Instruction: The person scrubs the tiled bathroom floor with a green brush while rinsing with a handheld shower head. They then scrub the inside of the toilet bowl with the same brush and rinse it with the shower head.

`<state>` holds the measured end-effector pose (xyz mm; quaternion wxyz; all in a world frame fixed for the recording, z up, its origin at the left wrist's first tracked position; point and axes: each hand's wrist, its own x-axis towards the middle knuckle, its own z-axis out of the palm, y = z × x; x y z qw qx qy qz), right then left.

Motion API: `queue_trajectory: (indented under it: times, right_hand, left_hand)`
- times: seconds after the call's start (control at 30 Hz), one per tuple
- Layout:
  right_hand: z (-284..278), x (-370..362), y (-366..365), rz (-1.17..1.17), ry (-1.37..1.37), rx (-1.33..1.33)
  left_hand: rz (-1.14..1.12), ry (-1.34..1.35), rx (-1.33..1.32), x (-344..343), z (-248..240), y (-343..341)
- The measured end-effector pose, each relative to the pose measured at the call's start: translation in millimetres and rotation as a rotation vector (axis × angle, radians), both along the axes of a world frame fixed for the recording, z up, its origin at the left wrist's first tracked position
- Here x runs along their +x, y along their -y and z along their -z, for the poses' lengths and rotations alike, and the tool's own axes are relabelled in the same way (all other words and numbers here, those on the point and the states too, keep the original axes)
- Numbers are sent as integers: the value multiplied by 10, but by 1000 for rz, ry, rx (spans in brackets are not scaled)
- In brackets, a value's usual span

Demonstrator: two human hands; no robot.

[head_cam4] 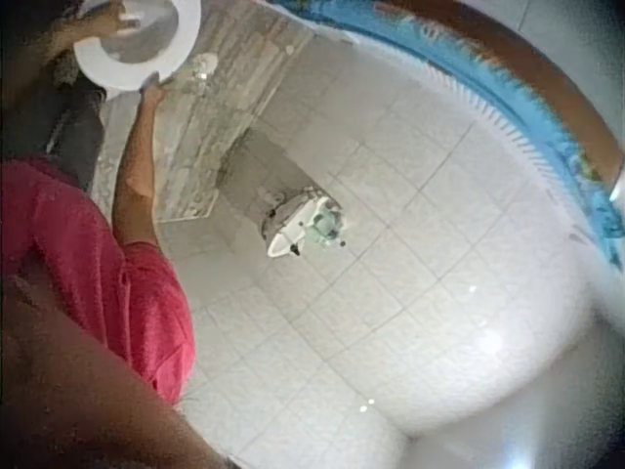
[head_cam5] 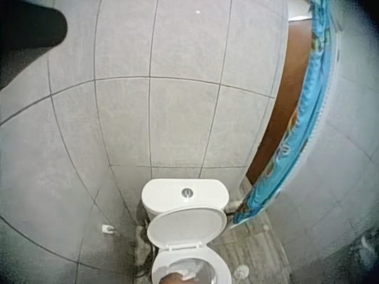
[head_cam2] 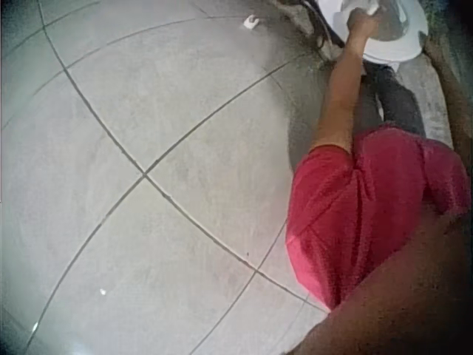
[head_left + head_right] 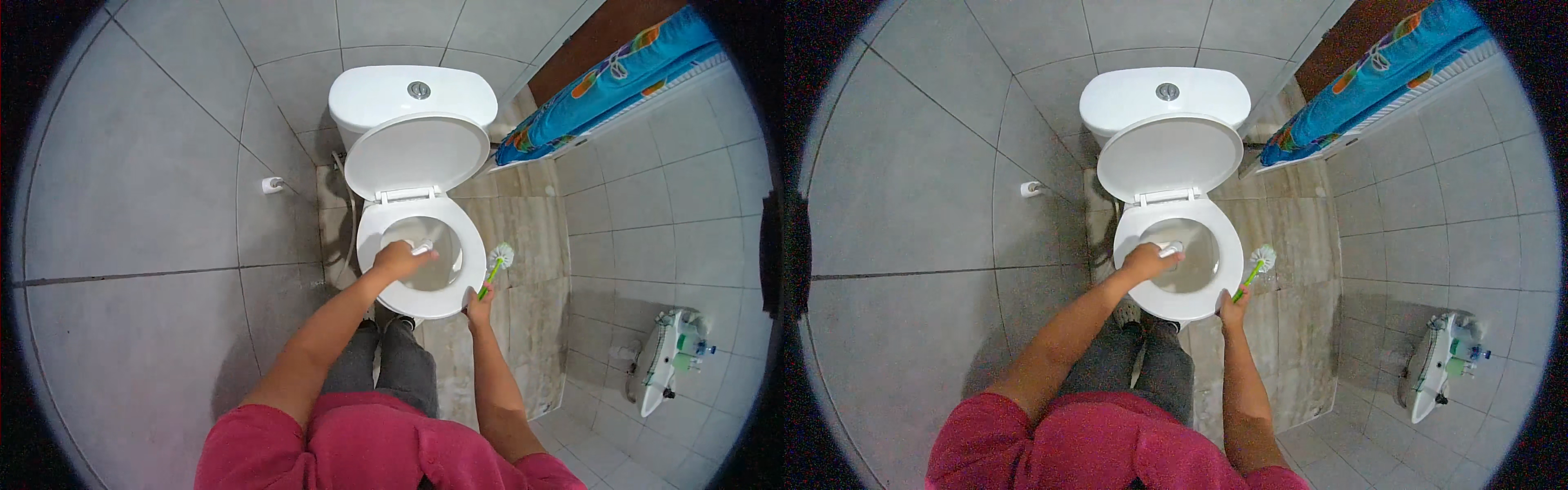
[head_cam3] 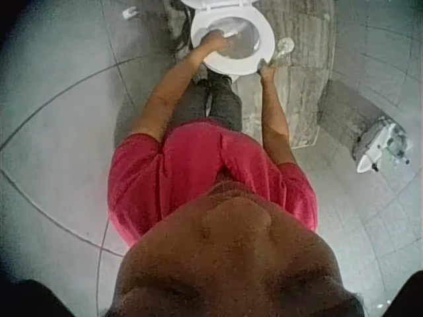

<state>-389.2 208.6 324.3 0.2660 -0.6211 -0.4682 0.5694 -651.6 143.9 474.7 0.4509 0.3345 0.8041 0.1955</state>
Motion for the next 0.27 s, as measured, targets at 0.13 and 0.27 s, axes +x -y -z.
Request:
queue_trajectory:
  times: [0.13,0.27]
  right_hand:
    - [21,-11,-105,-72,90,-91]
    - [-263,-89,-171,-63,12,-359]
  left_hand:
    - [-46,-2,42,-14,138,51]
    - [-149,-142,50,-308,390,333]
